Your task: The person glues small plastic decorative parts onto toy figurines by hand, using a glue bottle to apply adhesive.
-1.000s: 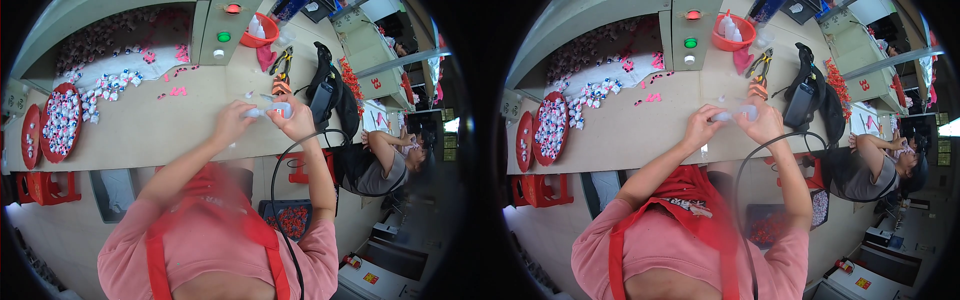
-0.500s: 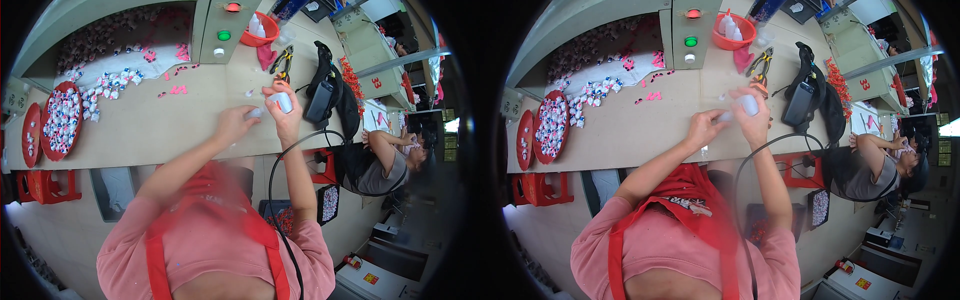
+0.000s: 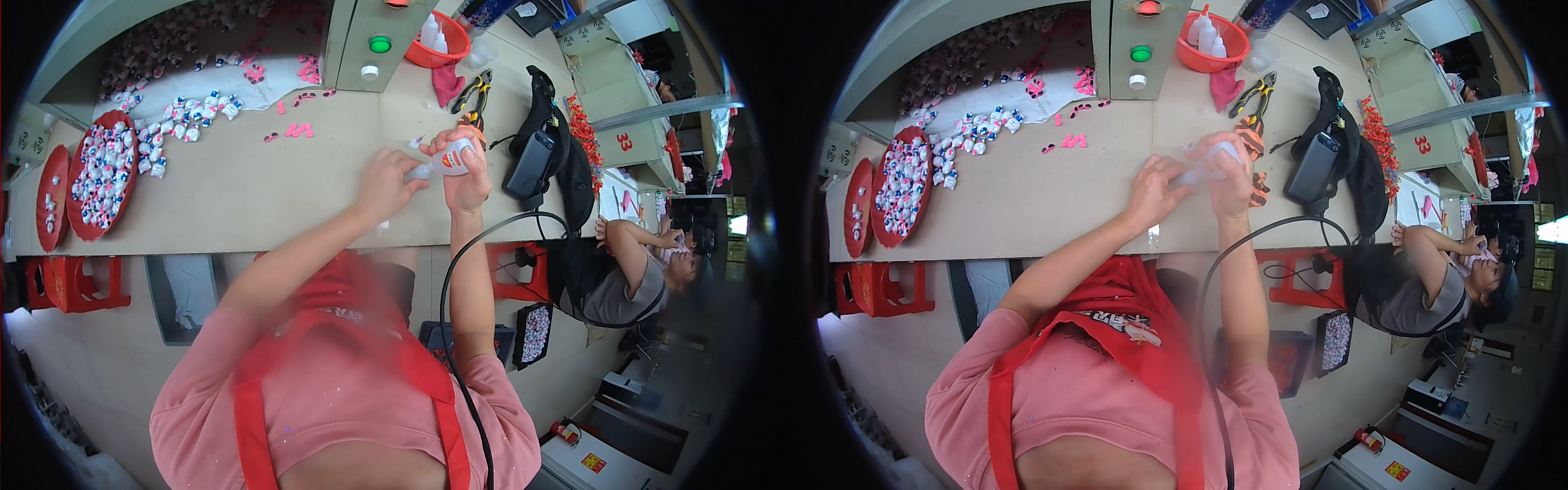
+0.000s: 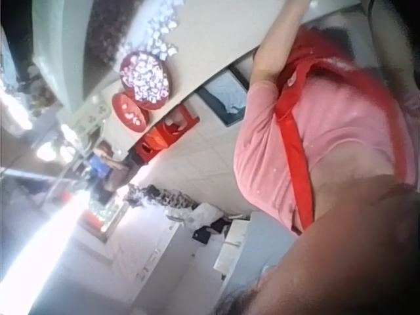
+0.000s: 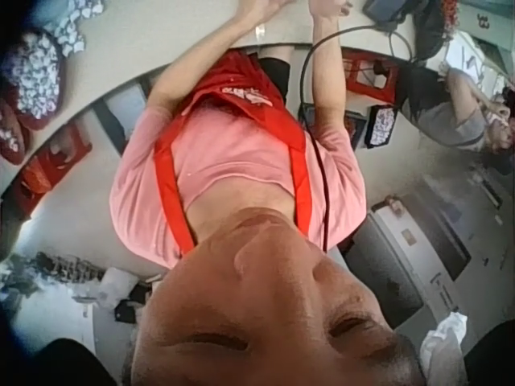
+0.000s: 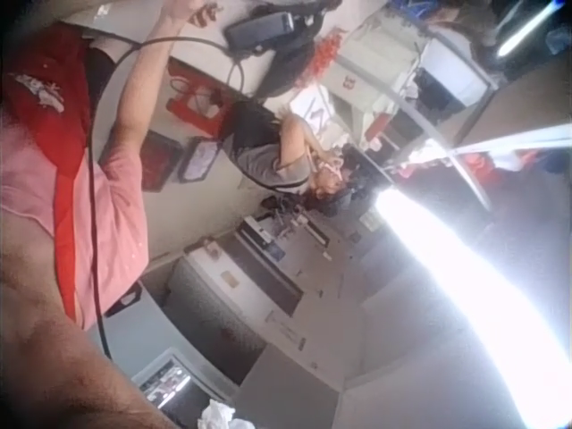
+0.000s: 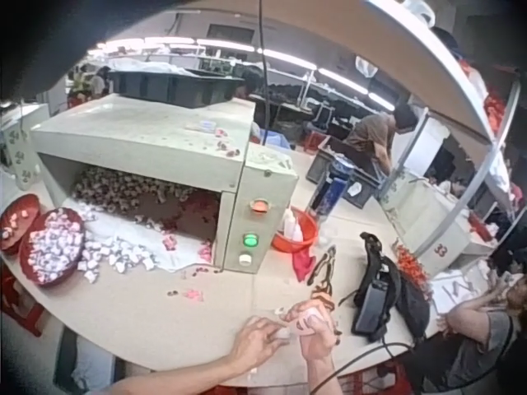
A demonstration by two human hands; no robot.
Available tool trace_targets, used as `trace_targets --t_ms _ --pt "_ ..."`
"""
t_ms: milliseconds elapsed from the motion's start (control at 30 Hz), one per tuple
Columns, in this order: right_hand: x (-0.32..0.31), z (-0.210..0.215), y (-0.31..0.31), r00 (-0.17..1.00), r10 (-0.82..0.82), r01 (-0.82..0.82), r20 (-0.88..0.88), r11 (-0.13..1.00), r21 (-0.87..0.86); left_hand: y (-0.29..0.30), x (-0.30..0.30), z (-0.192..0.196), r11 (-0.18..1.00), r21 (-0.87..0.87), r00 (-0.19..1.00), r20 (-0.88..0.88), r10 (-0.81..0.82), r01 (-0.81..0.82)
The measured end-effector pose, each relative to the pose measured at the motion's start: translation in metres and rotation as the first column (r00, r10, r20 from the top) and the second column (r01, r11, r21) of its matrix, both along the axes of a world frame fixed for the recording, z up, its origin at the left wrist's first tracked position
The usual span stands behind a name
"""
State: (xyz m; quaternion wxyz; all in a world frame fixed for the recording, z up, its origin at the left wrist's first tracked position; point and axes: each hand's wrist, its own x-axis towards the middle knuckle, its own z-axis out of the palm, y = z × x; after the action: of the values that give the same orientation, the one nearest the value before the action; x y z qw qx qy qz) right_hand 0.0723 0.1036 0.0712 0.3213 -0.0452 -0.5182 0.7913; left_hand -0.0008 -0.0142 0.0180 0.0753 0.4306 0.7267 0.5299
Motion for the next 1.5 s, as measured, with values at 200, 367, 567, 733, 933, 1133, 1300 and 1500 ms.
trace_targets --t_ms 200,367,567,733,933,1133,1300,1500 --pt "-0.007 0.016 -0.005 0.988 -0.024 0.012 0.155 0.997 0.080 -0.002 0.000 0.002 0.999 -0.035 0.999 -0.018 -0.029 0.028" --pt "-0.008 0.003 0.001 0.991 0.024 -0.031 0.134 0.998 0.053 -0.003 0.001 0.001 0.999 -0.025 0.999 -0.017 -0.027 0.027" --pt "-0.010 0.002 -0.002 0.984 -0.104 0.084 0.146 0.987 0.137 -0.002 0.000 -0.005 0.999 0.037 0.999 0.009 -0.035 0.035" --pt "-0.015 0.009 -0.018 0.983 -0.167 0.160 0.081 0.983 0.093 -0.007 -0.002 -0.004 0.997 0.020 0.997 -0.030 -0.073 0.073" --pt "-0.013 0.006 -0.016 0.981 -0.160 0.152 0.108 0.985 0.077 -0.005 -0.001 -0.006 0.997 0.017 0.996 -0.043 -0.076 0.076" --pt "-0.013 0.006 0.000 0.980 -0.098 0.080 0.175 0.991 0.108 0.000 -0.003 -0.002 0.998 0.023 0.997 -0.041 -0.058 0.059" --pt "-0.011 0.004 -0.002 0.990 -0.120 0.117 0.078 0.992 0.050 0.002 -0.002 0.002 0.997 -0.042 0.994 -0.090 -0.067 0.063" --pt "-0.014 0.011 -0.027 0.898 -0.397 0.364 0.190 0.913 0.185 -0.004 0.001 -0.006 1.000 0.005 0.992 -0.123 -0.024 0.025"
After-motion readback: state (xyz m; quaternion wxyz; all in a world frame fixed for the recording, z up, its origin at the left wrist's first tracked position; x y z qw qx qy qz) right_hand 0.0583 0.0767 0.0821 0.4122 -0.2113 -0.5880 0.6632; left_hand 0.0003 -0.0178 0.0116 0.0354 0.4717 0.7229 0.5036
